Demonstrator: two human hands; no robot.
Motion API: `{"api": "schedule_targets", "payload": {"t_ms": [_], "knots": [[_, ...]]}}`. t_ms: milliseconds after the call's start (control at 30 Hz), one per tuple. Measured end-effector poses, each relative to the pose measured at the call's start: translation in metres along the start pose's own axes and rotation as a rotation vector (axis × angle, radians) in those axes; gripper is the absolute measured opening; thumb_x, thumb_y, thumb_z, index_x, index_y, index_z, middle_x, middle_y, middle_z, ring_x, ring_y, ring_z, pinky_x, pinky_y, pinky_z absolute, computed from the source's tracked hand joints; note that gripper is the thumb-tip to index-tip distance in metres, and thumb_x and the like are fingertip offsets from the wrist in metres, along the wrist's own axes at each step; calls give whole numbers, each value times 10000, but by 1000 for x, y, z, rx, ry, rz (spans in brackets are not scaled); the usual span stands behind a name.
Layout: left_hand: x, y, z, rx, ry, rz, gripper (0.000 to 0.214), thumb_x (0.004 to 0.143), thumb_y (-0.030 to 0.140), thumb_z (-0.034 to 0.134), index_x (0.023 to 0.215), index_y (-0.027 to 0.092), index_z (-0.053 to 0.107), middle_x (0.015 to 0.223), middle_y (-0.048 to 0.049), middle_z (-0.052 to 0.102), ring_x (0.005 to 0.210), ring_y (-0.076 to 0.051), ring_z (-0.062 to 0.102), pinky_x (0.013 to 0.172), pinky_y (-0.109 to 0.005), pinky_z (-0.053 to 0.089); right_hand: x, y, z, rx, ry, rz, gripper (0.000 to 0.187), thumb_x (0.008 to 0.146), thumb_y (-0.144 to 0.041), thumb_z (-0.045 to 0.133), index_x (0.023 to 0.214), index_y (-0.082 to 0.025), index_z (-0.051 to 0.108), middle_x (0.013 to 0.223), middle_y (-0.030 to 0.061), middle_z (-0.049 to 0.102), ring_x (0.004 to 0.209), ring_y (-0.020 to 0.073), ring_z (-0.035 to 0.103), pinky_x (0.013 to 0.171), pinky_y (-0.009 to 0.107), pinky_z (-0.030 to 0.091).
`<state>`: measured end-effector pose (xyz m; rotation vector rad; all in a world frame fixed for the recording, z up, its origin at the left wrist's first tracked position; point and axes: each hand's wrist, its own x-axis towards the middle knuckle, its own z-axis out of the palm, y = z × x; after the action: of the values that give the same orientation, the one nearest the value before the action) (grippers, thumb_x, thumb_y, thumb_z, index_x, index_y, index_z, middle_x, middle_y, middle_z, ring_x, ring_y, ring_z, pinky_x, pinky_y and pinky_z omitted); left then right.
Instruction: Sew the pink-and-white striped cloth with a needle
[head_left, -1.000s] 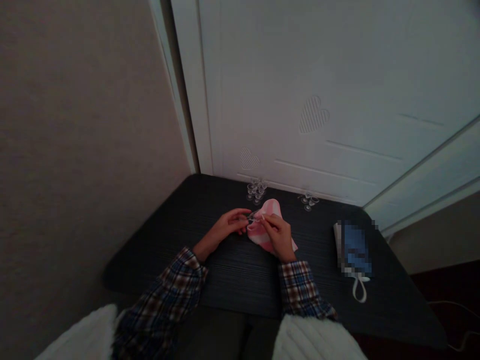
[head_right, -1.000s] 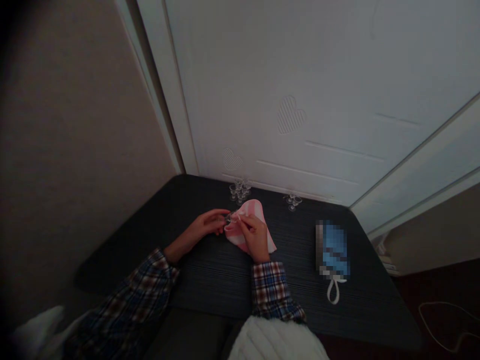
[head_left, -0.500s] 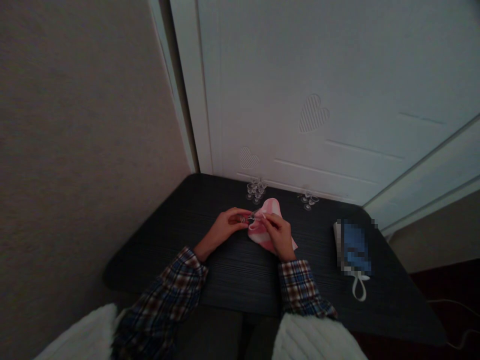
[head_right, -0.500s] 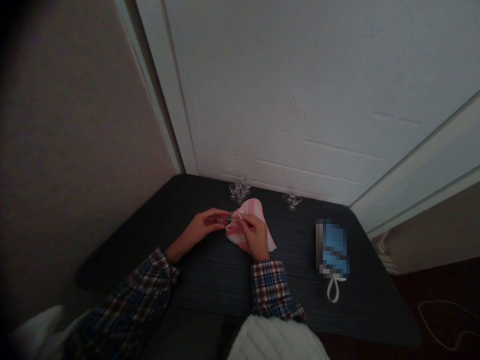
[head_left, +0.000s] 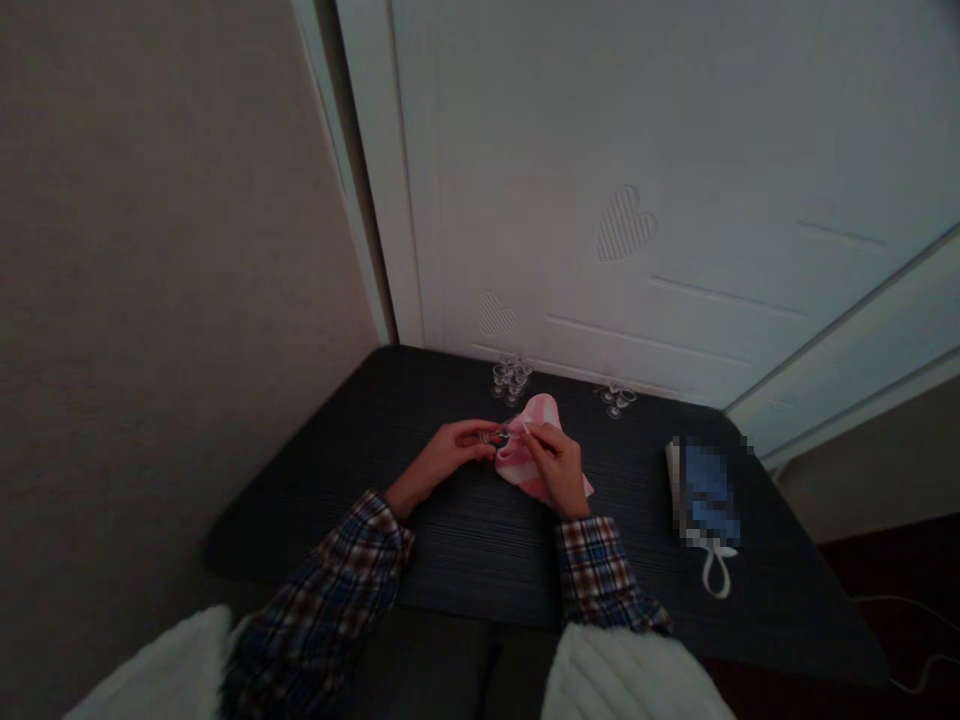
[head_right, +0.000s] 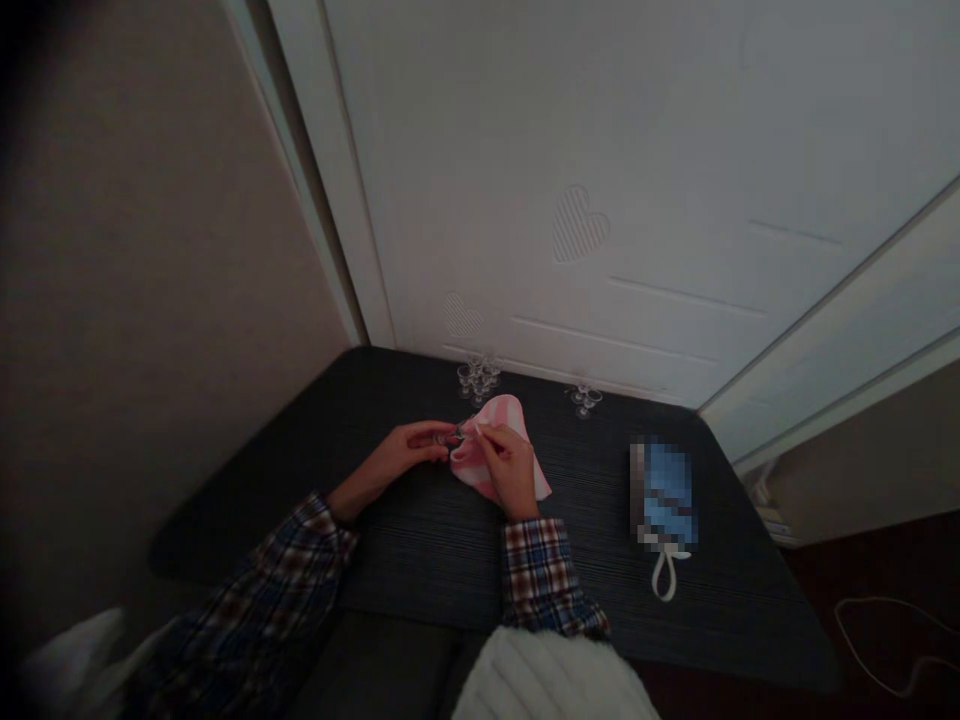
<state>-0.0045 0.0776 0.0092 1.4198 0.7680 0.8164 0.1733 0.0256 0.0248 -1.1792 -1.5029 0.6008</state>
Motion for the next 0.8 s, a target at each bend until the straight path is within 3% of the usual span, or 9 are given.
{"api": "schedule_targets", "payload": {"t_ms": [233, 400, 533, 633, 800], "knots": [[2, 0, -3, 81, 79, -4, 403, 642, 207, 678, 1033, 143, 604, 1066, -83, 626, 928, -200, 592, 840, -341, 451, 3, -1, -6, 127, 130, 76, 214, 808, -326, 527, 908, -198, 667, 856, 33, 613, 787, 147, 547, 688, 255, 410], [1, 1, -1, 65, 14, 28, 396, 655, 198, 668, 1042, 143, 602, 1092, -83, 617, 965, -202, 585, 874, -342, 439, 4, 0, -3, 316, 148, 184, 235, 793, -331, 536, 928, -169, 642, 907, 49, 627, 780, 154, 557, 652, 252, 417], [1, 0, 0, 31, 41, 40, 394, 652, 193, 675, 1036, 142, 600, 1100, -84, 614, 989, -204, 576, 899, -354, 426, 3, 0, 2, 442, 79, 185, 327, 784, -303, 554, 1097, -216, 522, 925, 39, 627, 770, 144, 565, 660, 255, 436], [2, -1, -1, 25, 70, 48, 403, 648, 192, 681, 1039, 141, 597, 1092, -87, 617, 987, -208, 575, 897, -361, 427, 2, 0, 3, 414, 17, 157, 288, 781, -299, 558, 1057, -231, 511, 972, 40, 611, 733, 130, 551, 640, 251, 443], [1, 0, -1, 35, 58, 46, 403, 657, 202, 672, 1048, 141, 597, 1076, -91, 624, 978, -211, 578, 886, -371, 430, 0, 0, 0, 185, -25, 70, 188, 776, -292, 563, 947, -227, 603, 1048, 48, 536, 804, 144, 516, 676, 261, 440]]}}
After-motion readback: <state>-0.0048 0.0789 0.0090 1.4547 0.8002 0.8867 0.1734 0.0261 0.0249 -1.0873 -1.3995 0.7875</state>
